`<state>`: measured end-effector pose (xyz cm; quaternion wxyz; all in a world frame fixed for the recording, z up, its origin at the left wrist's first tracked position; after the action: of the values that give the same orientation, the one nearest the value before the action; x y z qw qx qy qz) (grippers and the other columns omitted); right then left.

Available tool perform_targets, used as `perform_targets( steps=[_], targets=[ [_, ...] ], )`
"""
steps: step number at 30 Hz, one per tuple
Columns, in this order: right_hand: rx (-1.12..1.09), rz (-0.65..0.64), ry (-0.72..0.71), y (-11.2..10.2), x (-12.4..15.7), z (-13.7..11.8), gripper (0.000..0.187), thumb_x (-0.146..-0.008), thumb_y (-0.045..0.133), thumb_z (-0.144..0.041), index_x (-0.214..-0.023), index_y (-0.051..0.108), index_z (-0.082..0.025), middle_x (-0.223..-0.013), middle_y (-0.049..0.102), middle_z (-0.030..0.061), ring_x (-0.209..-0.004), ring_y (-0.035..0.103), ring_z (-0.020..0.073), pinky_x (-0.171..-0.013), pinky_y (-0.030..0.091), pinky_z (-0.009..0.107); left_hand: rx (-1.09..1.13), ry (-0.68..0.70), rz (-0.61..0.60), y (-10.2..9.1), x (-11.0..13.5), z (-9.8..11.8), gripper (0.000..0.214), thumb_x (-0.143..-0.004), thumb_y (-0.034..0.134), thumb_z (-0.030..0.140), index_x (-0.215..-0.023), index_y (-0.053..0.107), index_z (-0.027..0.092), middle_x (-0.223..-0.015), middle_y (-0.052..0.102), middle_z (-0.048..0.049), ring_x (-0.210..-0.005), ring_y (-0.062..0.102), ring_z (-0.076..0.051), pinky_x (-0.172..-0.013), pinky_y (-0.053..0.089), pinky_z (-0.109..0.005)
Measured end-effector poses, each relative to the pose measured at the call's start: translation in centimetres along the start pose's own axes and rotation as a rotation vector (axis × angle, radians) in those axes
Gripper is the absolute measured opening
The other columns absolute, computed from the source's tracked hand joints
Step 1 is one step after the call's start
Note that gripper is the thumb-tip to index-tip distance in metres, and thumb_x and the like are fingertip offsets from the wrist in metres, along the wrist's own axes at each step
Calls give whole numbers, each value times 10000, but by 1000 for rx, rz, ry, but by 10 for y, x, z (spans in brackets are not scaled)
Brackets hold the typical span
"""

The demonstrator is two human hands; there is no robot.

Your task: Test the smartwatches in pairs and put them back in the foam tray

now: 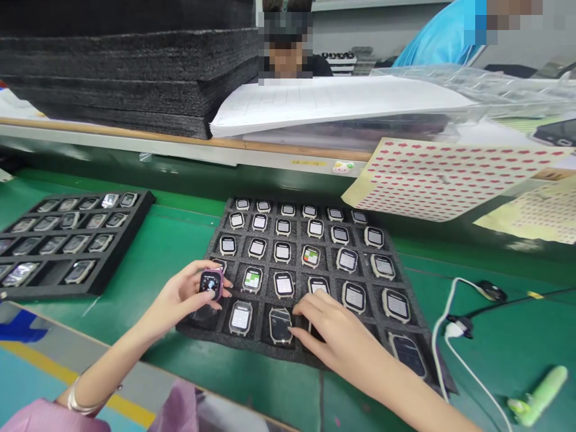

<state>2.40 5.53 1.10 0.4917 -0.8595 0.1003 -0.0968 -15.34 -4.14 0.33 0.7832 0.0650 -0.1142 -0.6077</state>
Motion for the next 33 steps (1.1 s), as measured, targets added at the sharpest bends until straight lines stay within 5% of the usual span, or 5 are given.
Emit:
perform_targets(
  steps=[5,12,16,22,33],
  targets=[
    [49,-30,24,4,14,10,161,-959,462,-280,-1070,555,-208,-999,591,80,-948,548,260,-793,469,401,-21,-21,-31,-2,5,-10,462,-793,656,111,-1169,419,239,-1128,570,-81,-979,613,-209,-826,510,-337],
    [-29,98,97,12,23,7,188,-945,492,-226,-1118,554,-185,-1037,584,88,-962,582,239,-835,501,381,-45,-40,-9,-4,7,-21,465,-819,635,157,-1216,407,240,-1089,564,-74,-946,596,-197,-761,513,-297],
    [110,120,45,14,9,-12,276,-908,567,-206,-1175,558,-136,-1041,543,121,-966,565,266,-807,512,402,-72,-54,-53,13,0,-22,438,-832,618,180,-1213,408,226,-1074,565,-78,-947,597,-210,-750,517,-308],
    [174,74,117,23,-15,-19,167,-817,705,-230,-883,593,-125,-915,540,95,-811,597,250,-679,530,364,-181,-11,-95,45,-18,-16,426,-827,607,145,-1189,408,249,-1058,546,-34,-923,563,-162,-810,466,-285],
    [21,-43,161,26,-14,-11,289,-795,727,-232,-1037,601,-136,-965,579,76,-771,631,242,-662,516,349,-300,92,-3,61,-36,-3,382,-802,589,142,-1146,448,228,-973,530,-19,-865,526,-170,-763,465,-281]
  ],
)
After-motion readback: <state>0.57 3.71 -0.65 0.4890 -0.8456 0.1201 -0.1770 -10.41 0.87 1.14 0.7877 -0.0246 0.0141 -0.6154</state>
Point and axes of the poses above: each hand's wrist, its own x-axis away from the middle knuckle, its own y-axis out of the palm, z = x × y, the point moved 10 cm from there along -x, towards the middle knuckle
